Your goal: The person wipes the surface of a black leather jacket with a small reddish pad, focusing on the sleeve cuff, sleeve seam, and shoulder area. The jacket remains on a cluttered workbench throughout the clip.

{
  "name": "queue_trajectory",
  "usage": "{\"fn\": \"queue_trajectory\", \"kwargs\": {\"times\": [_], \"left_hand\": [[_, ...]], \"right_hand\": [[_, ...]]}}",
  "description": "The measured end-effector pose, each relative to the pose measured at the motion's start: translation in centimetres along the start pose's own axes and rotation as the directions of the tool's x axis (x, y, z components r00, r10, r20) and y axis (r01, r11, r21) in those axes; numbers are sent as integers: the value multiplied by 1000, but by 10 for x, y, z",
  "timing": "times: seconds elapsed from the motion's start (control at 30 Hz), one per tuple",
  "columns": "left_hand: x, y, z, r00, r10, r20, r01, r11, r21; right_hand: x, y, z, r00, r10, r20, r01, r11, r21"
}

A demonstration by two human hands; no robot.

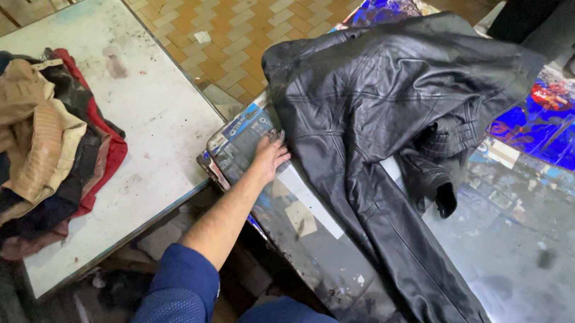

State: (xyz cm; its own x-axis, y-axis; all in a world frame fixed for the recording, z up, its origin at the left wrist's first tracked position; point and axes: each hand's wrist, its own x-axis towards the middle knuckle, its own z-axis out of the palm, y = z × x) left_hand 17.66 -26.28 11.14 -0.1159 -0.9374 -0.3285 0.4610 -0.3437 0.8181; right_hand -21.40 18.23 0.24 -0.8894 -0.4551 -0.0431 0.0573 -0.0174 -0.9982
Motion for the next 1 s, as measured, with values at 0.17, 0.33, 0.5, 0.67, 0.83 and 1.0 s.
{"fn": "queue_trajectory", "kwargs": {"times": [0.17,0.33,0.5,0.67,0.83,1.0], "left_hand": [[29,34,55,957,-182,225,177,983,39],[39,49,99,799,127,587,-64,990,-128],[32,43,40,803,155,576,-104,987,-121],[41,35,3,877,80,474,-90,996,-1],[34,31,22,830,238,504,-355,923,149],[12,55,4,784,339,520,-235,938,-256]], "right_hand": [[0,-23,-22,956,-280,82,274,959,77],[-14,-40,-46,893,-306,331,288,952,104],[-80,-16,-22,859,-375,350,491,797,-352],[-94,0,-7,895,-360,262,410,437,-801],[-63,-21,-12,842,-450,297,515,511,-688],[-53,-78,-64,724,-637,266,640,475,-603]]}}
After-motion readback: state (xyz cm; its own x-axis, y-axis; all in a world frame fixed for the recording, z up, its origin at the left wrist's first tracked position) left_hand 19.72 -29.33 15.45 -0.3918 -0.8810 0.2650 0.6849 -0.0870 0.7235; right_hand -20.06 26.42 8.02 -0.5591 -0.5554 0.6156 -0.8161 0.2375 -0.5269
